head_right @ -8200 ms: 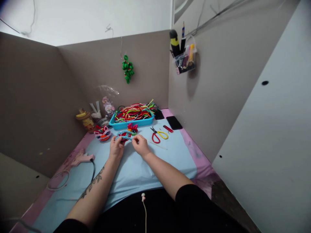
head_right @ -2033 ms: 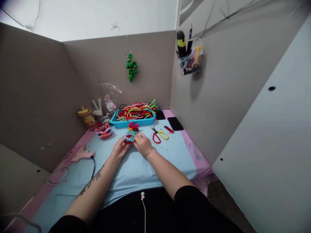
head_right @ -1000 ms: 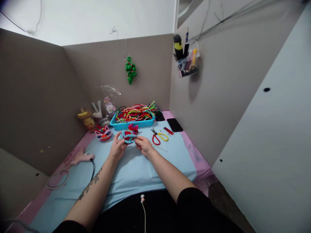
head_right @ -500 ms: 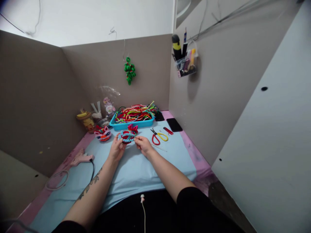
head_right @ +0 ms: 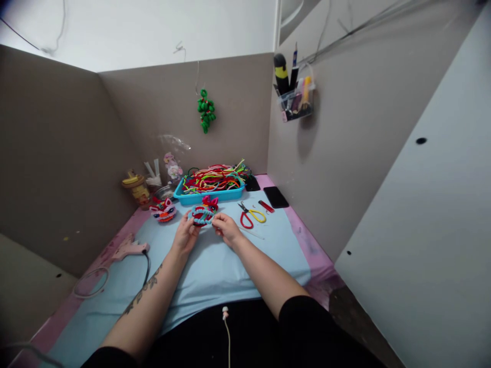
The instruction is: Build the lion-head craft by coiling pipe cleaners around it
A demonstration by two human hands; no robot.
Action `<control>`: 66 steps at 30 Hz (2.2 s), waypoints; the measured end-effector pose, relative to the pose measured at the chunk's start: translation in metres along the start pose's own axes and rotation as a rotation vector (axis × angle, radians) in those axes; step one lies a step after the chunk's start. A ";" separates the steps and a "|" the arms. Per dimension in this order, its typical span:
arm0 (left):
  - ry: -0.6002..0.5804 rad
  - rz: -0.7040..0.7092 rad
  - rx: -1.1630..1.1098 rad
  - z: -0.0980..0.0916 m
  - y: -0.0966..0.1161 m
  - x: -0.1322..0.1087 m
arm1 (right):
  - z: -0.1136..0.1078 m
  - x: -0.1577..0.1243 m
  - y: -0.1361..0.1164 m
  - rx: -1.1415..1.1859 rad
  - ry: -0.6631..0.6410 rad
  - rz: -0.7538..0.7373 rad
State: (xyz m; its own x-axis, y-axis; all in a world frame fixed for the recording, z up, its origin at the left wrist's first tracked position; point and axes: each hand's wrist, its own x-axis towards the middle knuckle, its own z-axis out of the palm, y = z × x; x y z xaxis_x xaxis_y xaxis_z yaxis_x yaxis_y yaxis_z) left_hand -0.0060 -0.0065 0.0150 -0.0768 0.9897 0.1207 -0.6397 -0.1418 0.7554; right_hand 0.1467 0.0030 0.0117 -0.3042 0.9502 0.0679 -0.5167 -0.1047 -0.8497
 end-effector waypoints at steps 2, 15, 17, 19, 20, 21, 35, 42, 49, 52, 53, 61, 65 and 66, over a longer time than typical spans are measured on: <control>0.037 -0.016 0.000 -0.002 -0.001 0.001 | -0.001 0.001 0.001 -0.012 0.008 0.007; 0.229 -0.069 -0.060 -0.010 -0.010 0.010 | -0.003 -0.002 0.020 -0.698 0.033 -0.447; 0.231 -0.080 -0.050 -0.010 -0.012 0.010 | -0.001 -0.003 0.020 -0.754 0.051 -0.470; 0.218 -0.089 -0.017 -0.009 -0.012 0.008 | -0.001 -0.004 0.019 -0.780 0.090 -0.483; 0.200 -0.093 0.001 -0.007 -0.012 0.007 | -0.001 -0.004 0.019 -0.791 0.110 -0.488; 0.175 -0.097 0.014 -0.006 -0.012 0.006 | -0.001 -0.004 0.018 -0.803 0.128 -0.494; 0.034 -0.006 0.212 0.015 -0.015 -0.011 | -0.002 0.000 0.025 -1.039 0.099 -0.651; 0.093 0.032 0.226 0.018 -0.016 -0.012 | -0.002 -0.001 0.023 -1.029 0.178 -0.658; 0.078 0.064 0.249 0.018 -0.018 -0.012 | -0.003 0.000 0.021 -1.102 0.218 -0.686; 0.094 0.125 0.301 0.017 -0.020 -0.011 | -0.003 0.002 0.024 -1.148 0.229 -0.670; 0.092 0.153 0.322 0.016 -0.020 -0.010 | -0.003 0.002 0.025 -1.160 0.231 -0.664; 0.092 0.221 0.367 0.009 -0.023 -0.007 | -0.004 0.001 0.024 -1.152 0.200 -0.670; 0.135 0.126 0.287 0.012 -0.022 -0.008 | -0.005 0.000 0.022 -1.129 0.168 -0.708; 0.134 0.100 0.267 0.013 -0.022 -0.008 | -0.005 -0.001 0.022 -1.128 0.169 -0.713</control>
State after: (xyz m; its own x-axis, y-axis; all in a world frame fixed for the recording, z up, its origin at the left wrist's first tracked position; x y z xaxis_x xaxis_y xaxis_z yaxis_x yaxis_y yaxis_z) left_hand 0.0183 -0.0114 0.0060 -0.2403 0.9619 0.1302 -0.4018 -0.2206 0.8888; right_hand 0.1394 0.0014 -0.0094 -0.1028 0.7284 0.6774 0.4415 0.6436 -0.6252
